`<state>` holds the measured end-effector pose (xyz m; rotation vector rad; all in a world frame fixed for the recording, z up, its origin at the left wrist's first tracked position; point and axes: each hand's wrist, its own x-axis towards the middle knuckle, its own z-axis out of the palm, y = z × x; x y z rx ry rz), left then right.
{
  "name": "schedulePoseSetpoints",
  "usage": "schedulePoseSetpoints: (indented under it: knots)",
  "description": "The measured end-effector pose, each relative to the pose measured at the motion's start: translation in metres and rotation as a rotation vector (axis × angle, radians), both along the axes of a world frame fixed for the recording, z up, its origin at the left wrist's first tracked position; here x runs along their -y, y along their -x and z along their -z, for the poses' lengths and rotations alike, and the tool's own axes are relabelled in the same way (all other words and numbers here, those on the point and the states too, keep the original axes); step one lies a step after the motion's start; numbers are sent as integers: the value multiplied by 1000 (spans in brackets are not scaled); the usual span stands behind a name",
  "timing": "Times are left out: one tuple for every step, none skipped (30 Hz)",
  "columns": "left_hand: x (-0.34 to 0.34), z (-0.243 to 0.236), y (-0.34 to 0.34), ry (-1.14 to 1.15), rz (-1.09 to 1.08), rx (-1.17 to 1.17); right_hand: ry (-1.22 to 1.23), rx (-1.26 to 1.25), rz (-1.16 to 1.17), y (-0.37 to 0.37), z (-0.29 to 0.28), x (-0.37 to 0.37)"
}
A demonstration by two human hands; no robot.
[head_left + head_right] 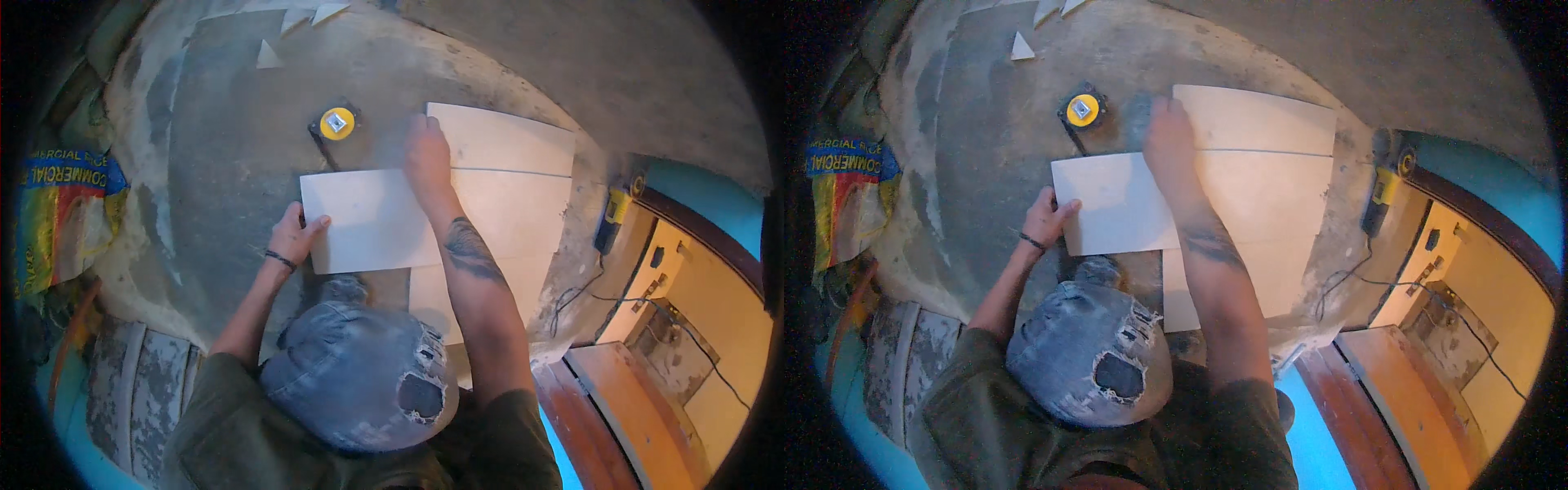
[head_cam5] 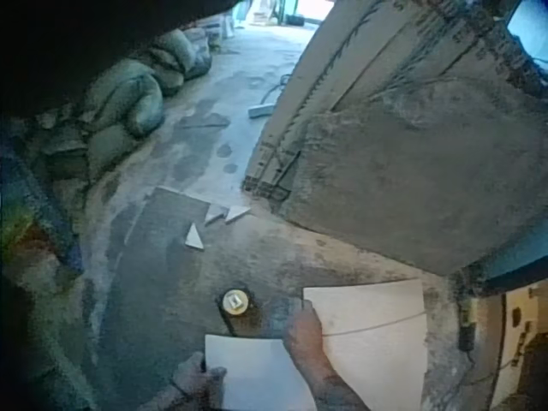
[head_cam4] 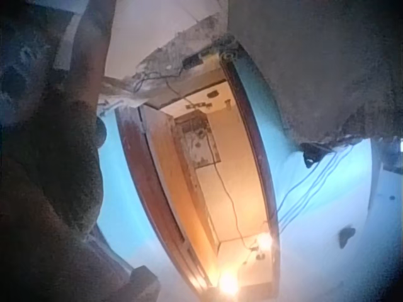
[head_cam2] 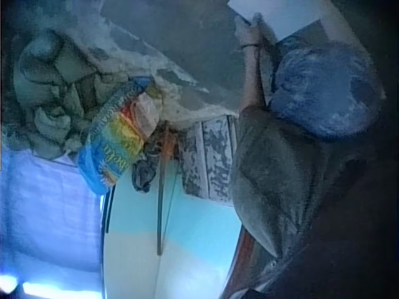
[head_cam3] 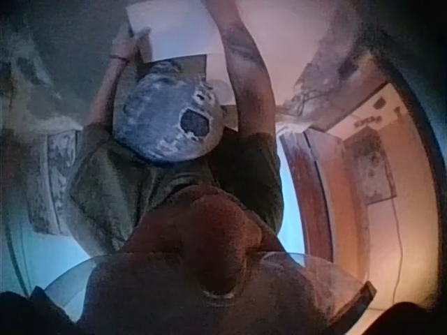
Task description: The person measures a tile on the floor, marks it with a pencil, and then cuts the tile using an angle grinder.
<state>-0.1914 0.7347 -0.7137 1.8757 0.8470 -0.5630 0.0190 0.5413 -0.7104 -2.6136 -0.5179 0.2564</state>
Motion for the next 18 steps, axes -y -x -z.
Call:
schedulePoseSetpoints:
  knots:
    - [0, 0, 0, 11, -5, -18, -11, 28, -11, 0, 0, 0]
    - [0, 0, -1, 39, -28, -60, 7, 2, -1, 0, 0, 0]
    - [0, 0, -1, 23, -10, -35, 20, -17, 1, 1, -1, -1]
    - [0, 1, -1, 13, -2, -46, 25, -22, 9, 2, -1, -1]
    - [0, 1, -1, 24, -16, -86, 21, -40, 33, 3, -1, -3]
    - [0, 1, -1, 4, 6, -56, 18, -58, 57, 4, -1, -3]
    - [0, 1, -1, 10, -4, -49, 19, -57, 58, 5, -2, -4]
    - [0, 1, -1, 33, -28, -80, 75, -66, 49, 4, -4, -4]
    - [0, 1, -1, 17, -12, -43, 151, -108, 41, 3, -7, -3]
    - [0, 1, -1, 17, -7, -43, 130, -75, 41, 1, -10, -1]
    - [-1, 0, -2, 42, -20, -82, 45, -62, 53, -3, -15, 4]
    - [-1, 0, -2, 16, -7, -48, -27, -81, 54, -8, -19, 10]
    - [-1, -1, -2, -25, 33, -47, -41, -57, 52, -13, -25, 18]
    - [-1, -1, -2, -52, 54, -34, -114, -80, -3, -20, -31, 31]
    - [-1, -2, -2, -64, 67, -50, -183, -103, -38, -24, -36, 43]
    - [-2, -1, -2, -35, 47, -20, -183, -108, -58, -27, -39, 53]
    - [-2, -1, -2, 20, 14, -1, -80, -157, -150, -29, -42, 62]
    - [-2, 0, -2, -5, 31, 12, 70, -227, -210, -29, -42, 68]
